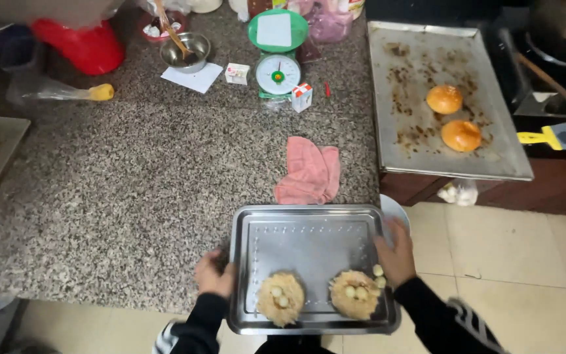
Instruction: Applying egg wash and toppings to individual bread rolls before placing them on a baking tray.
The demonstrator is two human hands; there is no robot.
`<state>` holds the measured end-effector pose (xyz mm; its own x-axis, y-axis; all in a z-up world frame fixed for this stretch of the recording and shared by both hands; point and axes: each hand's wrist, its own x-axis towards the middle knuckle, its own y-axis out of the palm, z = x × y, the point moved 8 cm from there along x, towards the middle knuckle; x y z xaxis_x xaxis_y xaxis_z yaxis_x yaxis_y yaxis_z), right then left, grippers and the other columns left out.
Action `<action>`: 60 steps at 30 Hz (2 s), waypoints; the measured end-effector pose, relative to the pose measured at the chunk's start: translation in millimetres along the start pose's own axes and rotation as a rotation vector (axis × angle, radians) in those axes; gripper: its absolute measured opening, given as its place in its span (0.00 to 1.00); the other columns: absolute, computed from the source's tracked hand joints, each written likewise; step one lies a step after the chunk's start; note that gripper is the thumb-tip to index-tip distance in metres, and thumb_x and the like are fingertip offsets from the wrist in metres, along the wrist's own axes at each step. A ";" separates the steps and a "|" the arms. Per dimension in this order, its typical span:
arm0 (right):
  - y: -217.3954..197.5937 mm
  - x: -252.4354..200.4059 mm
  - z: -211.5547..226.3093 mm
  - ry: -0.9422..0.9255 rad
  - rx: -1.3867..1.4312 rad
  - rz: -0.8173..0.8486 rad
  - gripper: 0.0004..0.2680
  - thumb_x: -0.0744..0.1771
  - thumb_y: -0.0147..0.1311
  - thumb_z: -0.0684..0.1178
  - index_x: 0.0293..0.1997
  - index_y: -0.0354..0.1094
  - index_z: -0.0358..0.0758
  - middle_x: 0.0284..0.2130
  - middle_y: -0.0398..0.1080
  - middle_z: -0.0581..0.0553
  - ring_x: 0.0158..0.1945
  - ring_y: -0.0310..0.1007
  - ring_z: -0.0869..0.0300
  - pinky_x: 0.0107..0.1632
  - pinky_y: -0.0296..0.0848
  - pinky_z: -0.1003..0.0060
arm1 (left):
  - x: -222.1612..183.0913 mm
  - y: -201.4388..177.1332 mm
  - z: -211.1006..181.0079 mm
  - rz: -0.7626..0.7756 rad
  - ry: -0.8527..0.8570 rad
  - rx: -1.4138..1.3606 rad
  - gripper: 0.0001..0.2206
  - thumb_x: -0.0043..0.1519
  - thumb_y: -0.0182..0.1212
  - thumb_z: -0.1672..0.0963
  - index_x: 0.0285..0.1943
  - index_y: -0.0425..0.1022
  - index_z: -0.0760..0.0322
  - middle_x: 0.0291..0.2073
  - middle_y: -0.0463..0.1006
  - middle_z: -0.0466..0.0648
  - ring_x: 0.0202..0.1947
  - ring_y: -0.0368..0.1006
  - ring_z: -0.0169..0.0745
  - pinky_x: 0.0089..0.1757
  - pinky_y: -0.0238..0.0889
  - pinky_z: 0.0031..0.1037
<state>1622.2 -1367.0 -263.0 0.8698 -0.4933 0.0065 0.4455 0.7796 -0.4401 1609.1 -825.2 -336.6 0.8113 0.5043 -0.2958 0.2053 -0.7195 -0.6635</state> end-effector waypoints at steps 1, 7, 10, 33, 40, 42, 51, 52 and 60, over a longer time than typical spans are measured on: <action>21.3 6.2 44.3 -0.077 -0.077 0.135 0.19 0.66 0.60 0.46 0.64 0.66 0.34 0.63 0.64 0.33 0.69 0.59 0.42 0.70 0.58 0.50 | 2.4 6.8 -46.1 0.114 0.100 0.026 0.23 0.56 0.69 0.57 0.63 0.76 0.58 0.59 0.75 0.55 0.66 0.67 0.55 0.66 0.61 0.40; 159.7 56.8 136.3 -0.538 -0.463 0.413 0.26 0.67 0.60 0.46 0.74 0.56 0.33 0.72 0.53 0.24 0.74 0.52 0.30 0.75 0.54 0.40 | 4.9 105.4 -249.7 0.505 0.522 0.257 0.32 0.59 0.63 0.62 0.76 0.62 0.62 0.74 0.63 0.59 0.75 0.57 0.58 0.72 0.53 0.43; 200.4 65.3 131.2 -0.493 -0.649 0.530 0.25 0.66 0.59 0.49 0.74 0.56 0.40 0.75 0.48 0.32 0.75 0.50 0.35 0.75 0.55 0.43 | 22.6 206.1 -255.3 0.594 0.635 0.530 0.35 0.64 0.54 0.61 0.83 0.47 0.58 0.80 0.50 0.56 0.76 0.51 0.65 0.71 0.51 0.52; 233.2 91.0 40.9 -0.311 -0.693 0.496 0.18 0.56 0.73 0.61 0.37 0.63 0.53 0.49 0.62 0.51 0.64 0.63 0.44 0.61 0.73 0.55 | 56.1 212.8 -288.4 0.562 0.503 0.836 0.19 0.70 0.43 0.61 0.68 0.71 0.55 0.51 0.85 0.58 0.56 0.81 0.56 0.54 0.74 0.48; -45.2 45.8 41.8 -0.328 -0.280 0.268 0.12 0.64 0.65 0.50 0.51 0.76 0.49 0.48 0.77 0.47 0.57 0.73 0.51 0.62 0.68 0.57 | 90.5 244.3 -262.6 0.446 0.405 1.002 0.15 0.69 0.51 0.56 0.62 0.78 0.47 0.54 0.85 0.53 0.58 0.81 0.52 0.56 0.74 0.42; -131.0 28.4 -28.5 -0.308 -0.207 0.185 0.10 0.65 0.65 0.49 0.50 0.78 0.48 0.47 0.81 0.49 0.52 0.78 0.56 0.59 0.69 0.63 | 111.3 266.8 -236.0 0.423 0.337 1.079 0.16 0.69 0.49 0.54 0.60 0.80 0.45 0.57 0.84 0.49 0.57 0.81 0.50 0.55 0.74 0.41; -411.8 -61.6 -291.6 0.642 -0.258 0.276 0.16 0.65 0.59 0.60 0.56 0.79 0.55 0.51 0.82 0.55 0.55 0.79 0.62 0.58 0.74 0.67 | -43.2 292.4 -454.3 0.005 0.316 0.994 0.16 0.62 0.54 0.48 0.55 0.85 0.41 0.55 0.82 0.49 0.58 0.78 0.56 0.54 0.69 0.37; -410.8 -71.4 -309.6 0.632 -0.236 0.271 0.15 0.65 0.60 0.59 0.55 0.80 0.55 0.49 0.82 0.55 0.53 0.79 0.63 0.56 0.74 0.67 | -87.0 320.7 -484.5 0.170 0.424 0.939 0.21 0.63 0.53 0.44 0.64 0.75 0.43 0.62 0.75 0.50 0.61 0.74 0.58 0.56 0.69 0.44; -355.9 -33.0 -327.0 0.515 -0.098 0.212 0.08 0.64 0.66 0.48 0.46 0.85 0.54 0.34 0.82 0.56 0.31 0.76 0.67 0.40 0.74 0.72 | -110.7 525.0 -529.4 0.398 0.530 0.440 0.42 0.60 0.55 0.36 0.75 0.62 0.65 0.69 0.65 0.64 0.68 0.63 0.63 0.64 0.58 0.46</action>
<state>1365.6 -1754.4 -400.1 0.7114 -0.4732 -0.5195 0.2291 0.8550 -0.4652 1916.9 -1511.6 -288.3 0.9534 -0.1254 -0.2745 -0.3002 -0.4874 -0.8200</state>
